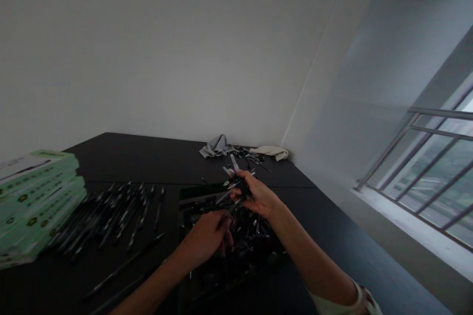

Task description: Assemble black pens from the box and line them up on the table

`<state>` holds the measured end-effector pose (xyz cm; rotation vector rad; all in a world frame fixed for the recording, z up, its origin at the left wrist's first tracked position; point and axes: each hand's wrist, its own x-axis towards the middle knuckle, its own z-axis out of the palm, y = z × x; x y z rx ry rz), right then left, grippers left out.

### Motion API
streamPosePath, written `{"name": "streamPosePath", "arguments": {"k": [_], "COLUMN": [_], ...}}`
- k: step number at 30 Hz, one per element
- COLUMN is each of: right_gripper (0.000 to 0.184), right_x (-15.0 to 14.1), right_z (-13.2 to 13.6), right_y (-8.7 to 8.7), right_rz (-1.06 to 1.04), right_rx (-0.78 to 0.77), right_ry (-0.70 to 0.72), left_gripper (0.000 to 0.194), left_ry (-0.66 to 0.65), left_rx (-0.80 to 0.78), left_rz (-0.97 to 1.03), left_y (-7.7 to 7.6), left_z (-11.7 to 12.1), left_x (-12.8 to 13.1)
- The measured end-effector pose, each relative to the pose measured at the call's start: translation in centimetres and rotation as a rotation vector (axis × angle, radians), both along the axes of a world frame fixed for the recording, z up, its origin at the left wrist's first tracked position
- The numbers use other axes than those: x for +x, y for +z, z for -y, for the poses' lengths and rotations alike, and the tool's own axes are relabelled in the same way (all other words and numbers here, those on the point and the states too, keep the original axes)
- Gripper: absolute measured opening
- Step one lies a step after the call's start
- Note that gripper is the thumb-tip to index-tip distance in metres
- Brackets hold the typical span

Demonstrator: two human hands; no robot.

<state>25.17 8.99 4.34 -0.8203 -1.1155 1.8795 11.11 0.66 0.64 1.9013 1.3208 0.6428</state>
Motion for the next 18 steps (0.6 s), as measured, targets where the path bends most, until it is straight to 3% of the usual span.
{"name": "streamPosePath", "arguments": {"k": [5,9,13,15,18], "right_gripper": [0.026,0.028,0.040,0.036,0.021], "right_x": [4.7,6.5,6.8,6.5,5.5], "right_z": [-1.7,-1.5,0.4,1.9,4.3], "right_y": [0.0,-0.8,-0.4,0.2,0.8], "right_rz": [0.329,0.680,1.005,1.100,1.144], "right_rx": [0.208,0.414,0.666,0.777,0.928], "right_ry": [-0.028,0.061,0.073,0.111,0.347], "left_gripper": [0.023,0.024,0.030,0.029,0.030], "left_ry": [0.134,0.192,0.176,0.176,0.181], "left_rx": [0.128,0.253,0.317,0.325,0.313], "left_rz": [-0.163,-0.313,-0.357,-0.354,-0.329], "left_y": [0.1,0.1,0.6,0.7,0.5], "left_z": [-0.8,-0.7,-0.2,0.0,0.2], "left_x": [-1.4,-1.7,-1.8,-2.2,-3.3]}}
